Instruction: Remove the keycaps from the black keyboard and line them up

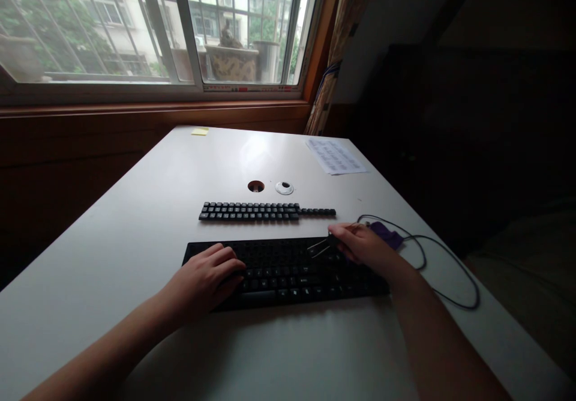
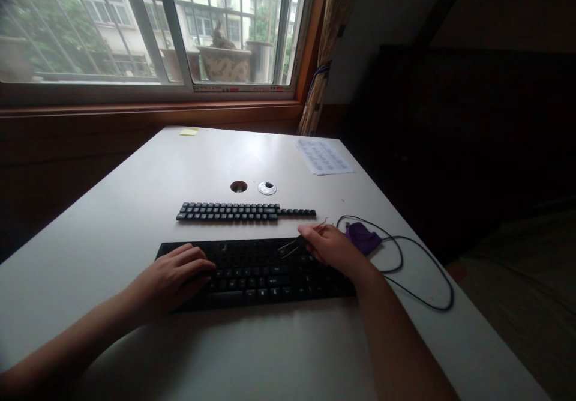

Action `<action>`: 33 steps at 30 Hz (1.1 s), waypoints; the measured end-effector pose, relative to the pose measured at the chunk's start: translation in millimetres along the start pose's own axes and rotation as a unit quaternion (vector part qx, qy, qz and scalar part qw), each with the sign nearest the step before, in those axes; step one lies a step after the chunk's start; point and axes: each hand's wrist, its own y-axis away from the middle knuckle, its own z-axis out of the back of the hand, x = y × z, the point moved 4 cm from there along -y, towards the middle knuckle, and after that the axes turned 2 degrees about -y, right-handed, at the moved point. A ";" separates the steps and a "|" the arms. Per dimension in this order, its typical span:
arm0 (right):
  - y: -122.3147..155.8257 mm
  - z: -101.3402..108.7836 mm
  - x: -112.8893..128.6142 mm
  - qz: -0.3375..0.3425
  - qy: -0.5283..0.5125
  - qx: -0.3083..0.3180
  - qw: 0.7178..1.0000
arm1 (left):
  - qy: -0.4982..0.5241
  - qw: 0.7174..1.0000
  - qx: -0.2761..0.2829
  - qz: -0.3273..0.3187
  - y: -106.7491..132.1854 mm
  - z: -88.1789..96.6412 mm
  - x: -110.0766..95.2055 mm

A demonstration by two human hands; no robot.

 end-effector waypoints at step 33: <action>19.4 -115.1 38.1 0.187 -0.154 0.156 0.958 | 0.425 0.874 -0.024 0.233 -2.3 5.2 -9.7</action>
